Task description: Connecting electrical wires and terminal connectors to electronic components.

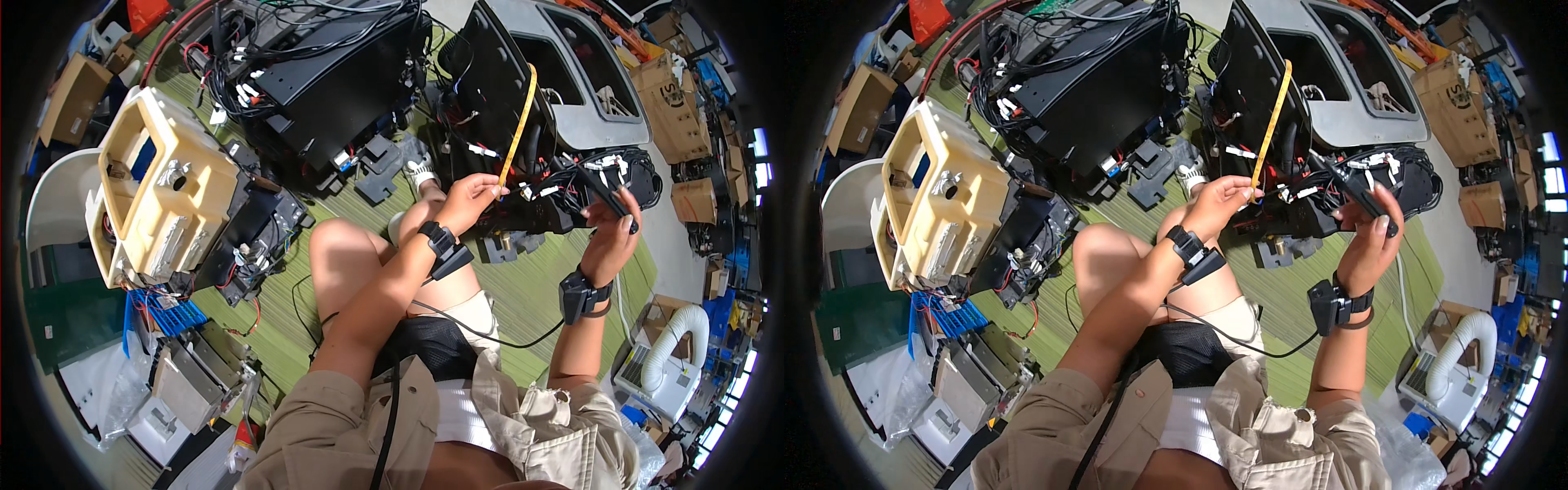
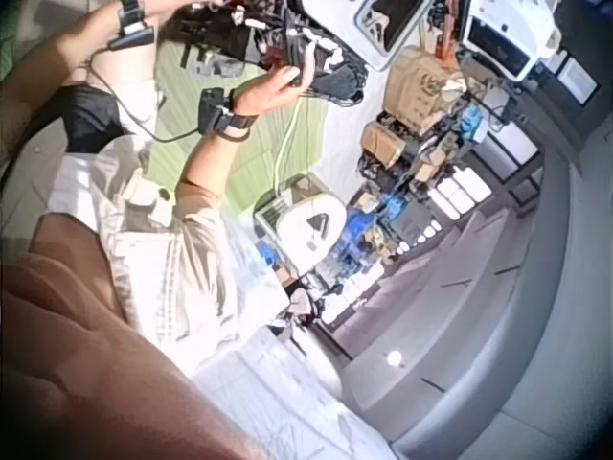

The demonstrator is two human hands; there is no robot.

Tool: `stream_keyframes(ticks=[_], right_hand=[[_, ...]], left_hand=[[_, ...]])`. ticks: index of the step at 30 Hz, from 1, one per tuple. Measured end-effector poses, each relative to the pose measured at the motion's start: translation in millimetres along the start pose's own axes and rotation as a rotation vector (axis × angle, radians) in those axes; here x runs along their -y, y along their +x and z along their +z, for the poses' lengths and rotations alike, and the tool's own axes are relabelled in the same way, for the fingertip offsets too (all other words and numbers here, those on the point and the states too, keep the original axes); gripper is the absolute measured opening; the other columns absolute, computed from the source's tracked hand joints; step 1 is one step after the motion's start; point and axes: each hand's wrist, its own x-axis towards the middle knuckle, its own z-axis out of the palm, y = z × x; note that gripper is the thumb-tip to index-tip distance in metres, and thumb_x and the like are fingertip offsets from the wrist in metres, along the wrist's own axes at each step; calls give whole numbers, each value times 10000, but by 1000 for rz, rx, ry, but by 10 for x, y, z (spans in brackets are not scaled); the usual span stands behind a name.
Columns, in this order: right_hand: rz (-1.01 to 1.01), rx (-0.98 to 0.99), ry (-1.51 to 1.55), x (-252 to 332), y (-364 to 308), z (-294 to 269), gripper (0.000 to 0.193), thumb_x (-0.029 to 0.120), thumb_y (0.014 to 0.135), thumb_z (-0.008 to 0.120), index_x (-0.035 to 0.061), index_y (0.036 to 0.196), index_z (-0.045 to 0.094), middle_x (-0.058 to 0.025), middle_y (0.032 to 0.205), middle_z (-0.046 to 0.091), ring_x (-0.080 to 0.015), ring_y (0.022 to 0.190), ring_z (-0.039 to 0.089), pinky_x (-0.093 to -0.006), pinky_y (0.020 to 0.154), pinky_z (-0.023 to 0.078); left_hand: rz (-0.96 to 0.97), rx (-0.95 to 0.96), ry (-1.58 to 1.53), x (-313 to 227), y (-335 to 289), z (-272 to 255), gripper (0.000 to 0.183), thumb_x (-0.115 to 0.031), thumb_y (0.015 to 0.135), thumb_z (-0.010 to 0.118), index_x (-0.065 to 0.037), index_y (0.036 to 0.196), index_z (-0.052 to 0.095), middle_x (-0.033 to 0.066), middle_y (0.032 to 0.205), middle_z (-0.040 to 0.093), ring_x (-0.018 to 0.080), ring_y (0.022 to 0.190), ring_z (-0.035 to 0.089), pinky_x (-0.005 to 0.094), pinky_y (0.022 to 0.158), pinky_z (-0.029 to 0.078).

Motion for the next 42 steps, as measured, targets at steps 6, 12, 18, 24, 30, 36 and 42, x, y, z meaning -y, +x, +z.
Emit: stream_keyframes(ticks=[6, 12, 18, 24, 30, 36, 42], right_hand=[[60, -41, 22, -27, -236, -128, 278, 232, 863, 478, 24, 1047, 477, -122, 893, 565, -177, 689, 549, -258, 578, 392], [19, -110, -23, -31, -280, -163, 201, 25, 787, 565, 35, 963, 468, -96, 885, 521, -148, 656, 505, -259, 565, 406], [95, -146, 1, -48, -326, 3, 205, 7, 776, 568, 37, 949, 462, -94, 875, 515, -133, 641, 489, -253, 564, 402], [128, -127, 46, -76, -376, 70, 208, 14, 777, 574, 34, 949, 459, -85, 827, 527, -133, 648, 502, -249, 569, 402], [197, -79, -38, -150, -428, 101, 205, 38, 782, 599, 31, 946, 477, -62, 840, 535, -129, 673, 532, -245, 609, 433], [215, -54, -87, -200, -484, 142, 205, 44, 786, 609, 34, 947, 482, -46, 849, 531, -112, 688, 532, -230, 618, 432], [212, -36, -182, -251, -518, 132, 207, 50, 796, 604, 21, 979, 510, -40, 886, 533, -90, 719, 528, -204, 632, 426]], left_hand=[[-23, -22, -62, 66, -32, -10, 251, -86, 867, 510, 34, 1085, 472, 117, 977, 609, 152, 908, 586, 230, 790, 443], [-37, -46, -67, 45, -73, 13, 241, -84, 867, 512, 33, 1075, 481, 115, 966, 610, 153, 901, 590, 240, 807, 446], [-1, -33, -26, 67, -95, 3, 229, -85, 866, 514, 40, 1057, 491, 113, 952, 608, 163, 906, 592, 251, 812, 454], [1, -26, 25, -1, -126, 21, 214, -69, 862, 514, 47, 1041, 497, 116, 964, 597, 183, 915, 596, 253, 806, 464], [-32, -40, 52, -79, -148, 13, 202, -56, 857, 516, 47, 1030, 508, 115, 950, 603, 181, 902, 603, 243, 795, 468], [-20, -53, 25, -67, -157, 4, 198, -51, 854, 519, 48, 1025, 515, 113, 945, 605, 176, 891, 606, 242, 790, 469], [18, -84, 55, -40, -153, -4, 185, -47, 837, 532, 53, 993, 533, 113, 875, 624, 158, 848, 612, 229, 727, 468]])
